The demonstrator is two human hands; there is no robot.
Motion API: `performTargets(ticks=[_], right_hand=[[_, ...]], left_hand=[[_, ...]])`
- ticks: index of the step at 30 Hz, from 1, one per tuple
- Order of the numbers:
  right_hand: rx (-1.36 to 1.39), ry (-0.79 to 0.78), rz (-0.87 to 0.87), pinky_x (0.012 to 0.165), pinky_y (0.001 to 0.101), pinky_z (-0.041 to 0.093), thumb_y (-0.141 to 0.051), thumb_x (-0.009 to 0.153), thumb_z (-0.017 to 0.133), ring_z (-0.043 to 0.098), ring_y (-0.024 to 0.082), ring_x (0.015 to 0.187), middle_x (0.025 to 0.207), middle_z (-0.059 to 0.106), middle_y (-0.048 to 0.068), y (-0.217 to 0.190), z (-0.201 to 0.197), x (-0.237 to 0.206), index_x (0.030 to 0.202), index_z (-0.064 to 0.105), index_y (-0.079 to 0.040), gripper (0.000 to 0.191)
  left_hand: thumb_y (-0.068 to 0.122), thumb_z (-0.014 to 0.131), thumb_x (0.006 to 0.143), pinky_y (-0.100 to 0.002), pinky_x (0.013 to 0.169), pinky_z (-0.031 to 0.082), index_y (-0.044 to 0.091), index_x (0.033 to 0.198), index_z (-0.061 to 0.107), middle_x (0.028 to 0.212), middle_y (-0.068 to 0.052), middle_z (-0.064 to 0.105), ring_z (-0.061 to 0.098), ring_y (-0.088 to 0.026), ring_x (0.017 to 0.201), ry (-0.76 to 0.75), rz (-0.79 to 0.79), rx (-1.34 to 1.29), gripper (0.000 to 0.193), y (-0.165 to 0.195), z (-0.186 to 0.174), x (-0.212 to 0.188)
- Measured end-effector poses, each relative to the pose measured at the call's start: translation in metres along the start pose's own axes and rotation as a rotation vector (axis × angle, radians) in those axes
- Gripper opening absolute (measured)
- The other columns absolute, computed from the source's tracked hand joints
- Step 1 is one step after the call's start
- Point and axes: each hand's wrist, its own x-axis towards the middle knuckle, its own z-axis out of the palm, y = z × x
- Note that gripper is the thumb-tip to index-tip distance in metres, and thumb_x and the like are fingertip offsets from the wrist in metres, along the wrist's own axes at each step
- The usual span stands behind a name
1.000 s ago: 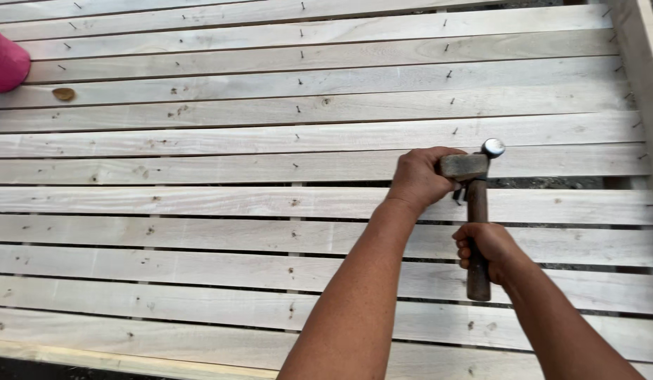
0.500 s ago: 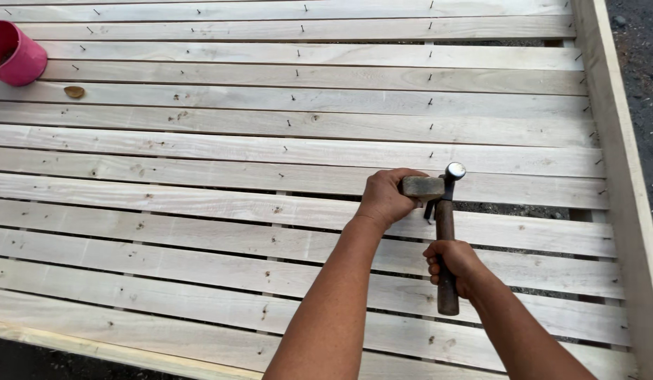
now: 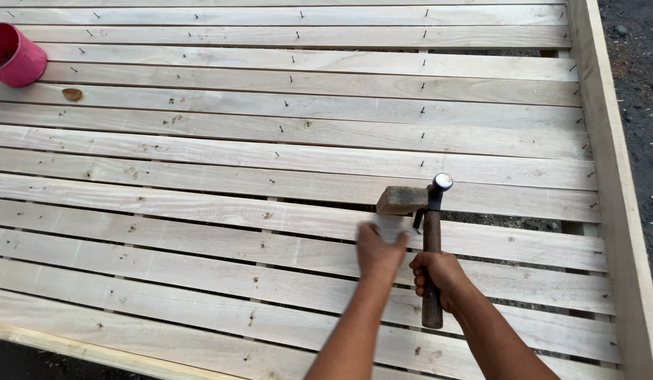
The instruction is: The person uses a hammer and a small wooden block to drive nails into the slats of a wooden pallet. They repeatedly pick up nails from a pink container and hammer them into the wood.
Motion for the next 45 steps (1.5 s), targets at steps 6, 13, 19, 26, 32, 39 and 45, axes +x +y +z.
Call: performTargets(ticks=[6, 13, 19, 26, 32, 39, 45], right_hand=[[-0.073, 0.001, -0.005, 0.043, 0.035, 0.044, -0.011, 0.097, 0.047, 0.048, 0.018, 0.047, 0.064, 0.053, 0.01, -0.005, 0.0, -0.007, 0.094, 0.054, -0.002, 0.012], [-0.005, 0.014, -0.02, 0.042, 0.0359, 0.044, -0.017, 0.098, 0.046, 0.049, 0.018, 0.045, 0.063, 0.053, 0.01, -0.004, 0.001, -0.009, 0.098, 0.053, -0.003, 0.015], [-0.015, 0.032, 0.041, 0.043, 0.0394, 0.044, -0.018, 0.098, 0.047, 0.051, 0.024, 0.043, 0.059, 0.055, 0.014, 0.041, -0.004, -0.013, 0.09, 0.054, 0.004, 0.025], [0.14, -0.065, 0.071, 0.039, 0.0381, 0.041, -0.019, 0.097, 0.047, 0.045, 0.022, 0.04, 0.053, 0.05, 0.011, 0.082, -0.043, -0.028, 0.08, 0.054, 0.001, 0.027], [0.105, -0.081, 0.016, 0.04, 0.0374, 0.041, -0.017, 0.098, 0.042, 0.046, 0.021, 0.041, 0.056, 0.049, 0.01, 0.046, -0.049, -0.007, 0.085, 0.051, 0.0, 0.024], [0.058, -0.107, 0.032, 0.039, 0.0361, 0.042, -0.011, 0.097, 0.044, 0.045, 0.018, 0.042, 0.058, 0.051, 0.009, 0.034, -0.05, 0.001, 0.09, 0.052, -0.001, 0.015], [-0.041, -0.055, 0.098, 0.04, 0.0362, 0.043, -0.014, 0.096, 0.051, 0.048, 0.019, 0.044, 0.06, 0.053, 0.01, 0.043, -0.046, -0.007, 0.092, 0.054, 0.001, 0.016]], left_hand=[[0.065, 0.06, 0.088, -0.04, 0.062, 0.047, 0.009, 0.11, 0.07, 0.099, -0.015, 0.068, 0.061, -0.025, 0.082, -0.453, -0.407, -0.342, 0.061, -0.005, 0.048, 0.011], [0.05, 0.072, 0.088, -0.039, 0.065, 0.052, 0.006, 0.092, 0.073, 0.087, -0.014, 0.071, 0.065, -0.025, 0.076, -0.431, -0.283, -0.318, 0.045, -0.006, 0.049, 0.002], [0.043, 0.074, 0.089, -0.037, 0.065, 0.053, 0.003, 0.091, 0.072, 0.084, -0.012, 0.07, 0.064, -0.025, 0.073, -0.445, -0.316, -0.42, 0.04, -0.048, 0.05, -0.017], [0.041, 0.075, 0.088, -0.038, 0.06, 0.053, -0.003, 0.092, 0.072, 0.08, -0.013, 0.071, 0.065, -0.024, 0.067, -0.412, -0.223, -0.313, 0.045, -0.074, 0.082, -0.048], [0.045, 0.072, 0.087, -0.044, 0.062, 0.053, 0.001, 0.098, 0.07, 0.086, -0.018, 0.071, 0.066, -0.029, 0.07, -0.388, -0.239, -0.207, 0.046, -0.036, 0.081, -0.03], [0.044, 0.073, 0.086, -0.036, 0.067, 0.056, -0.001, 0.096, 0.072, 0.088, -0.016, 0.073, 0.07, -0.025, 0.075, -0.271, -0.194, -0.273, 0.047, -0.03, 0.079, -0.029], [0.042, 0.073, 0.087, -0.035, 0.065, 0.055, -0.001, 0.095, 0.072, 0.086, -0.014, 0.073, 0.068, -0.023, 0.073, -0.285, -0.249, -0.33, 0.044, -0.047, 0.075, -0.034]])
